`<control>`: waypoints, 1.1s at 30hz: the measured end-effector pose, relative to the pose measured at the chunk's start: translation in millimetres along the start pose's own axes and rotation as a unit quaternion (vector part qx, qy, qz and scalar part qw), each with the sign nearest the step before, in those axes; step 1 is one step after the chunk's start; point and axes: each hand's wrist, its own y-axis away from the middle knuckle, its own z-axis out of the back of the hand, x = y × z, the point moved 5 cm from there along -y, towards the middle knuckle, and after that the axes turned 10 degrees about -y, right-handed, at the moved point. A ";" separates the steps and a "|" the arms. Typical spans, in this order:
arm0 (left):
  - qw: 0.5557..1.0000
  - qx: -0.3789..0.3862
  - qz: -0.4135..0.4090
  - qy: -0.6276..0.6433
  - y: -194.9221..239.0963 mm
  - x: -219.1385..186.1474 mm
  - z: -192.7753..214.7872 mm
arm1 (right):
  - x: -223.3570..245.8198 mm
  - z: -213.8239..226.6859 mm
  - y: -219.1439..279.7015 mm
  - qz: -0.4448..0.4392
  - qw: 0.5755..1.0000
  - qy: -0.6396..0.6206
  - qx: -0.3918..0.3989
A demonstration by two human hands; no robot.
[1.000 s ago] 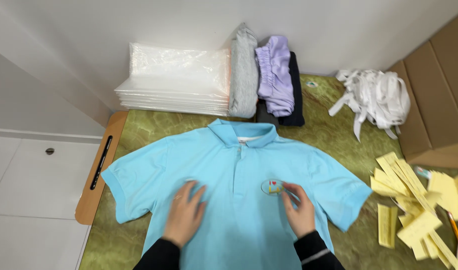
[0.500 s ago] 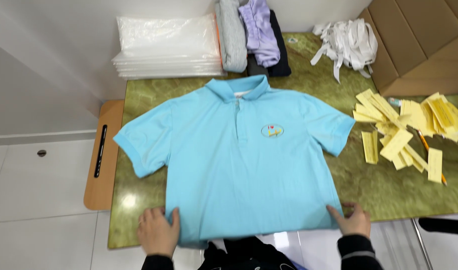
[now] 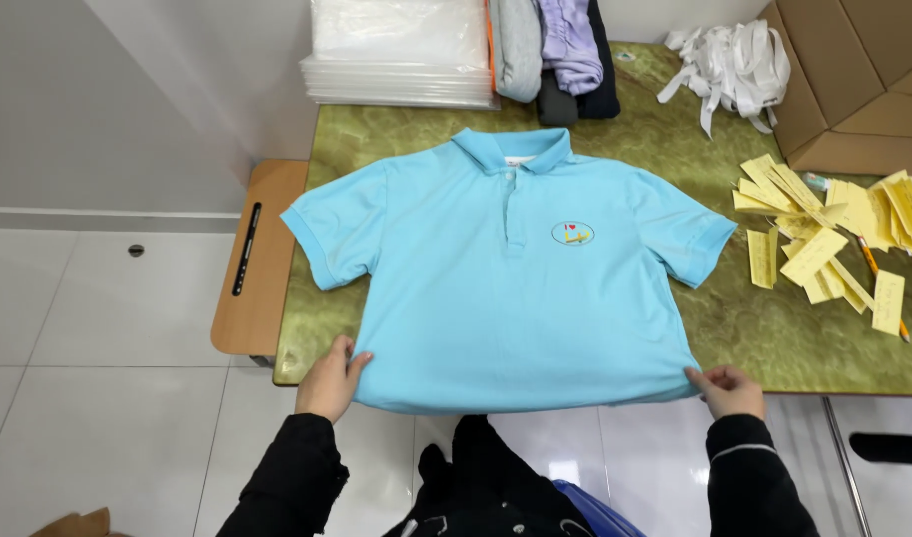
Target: The person takes a gray sweatshirt, a pair of purple shorts, and a light blue polo shirt from a clothing rack. They fold each item by hand on a green table and place them into a neat stack alongside other folded garments.
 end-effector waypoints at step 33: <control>0.946 -0.167 0.163 0.226 -110.5 -10.8 137.9 | 260.1 -209.6 32.0 0.533 0.837 0.120 0.020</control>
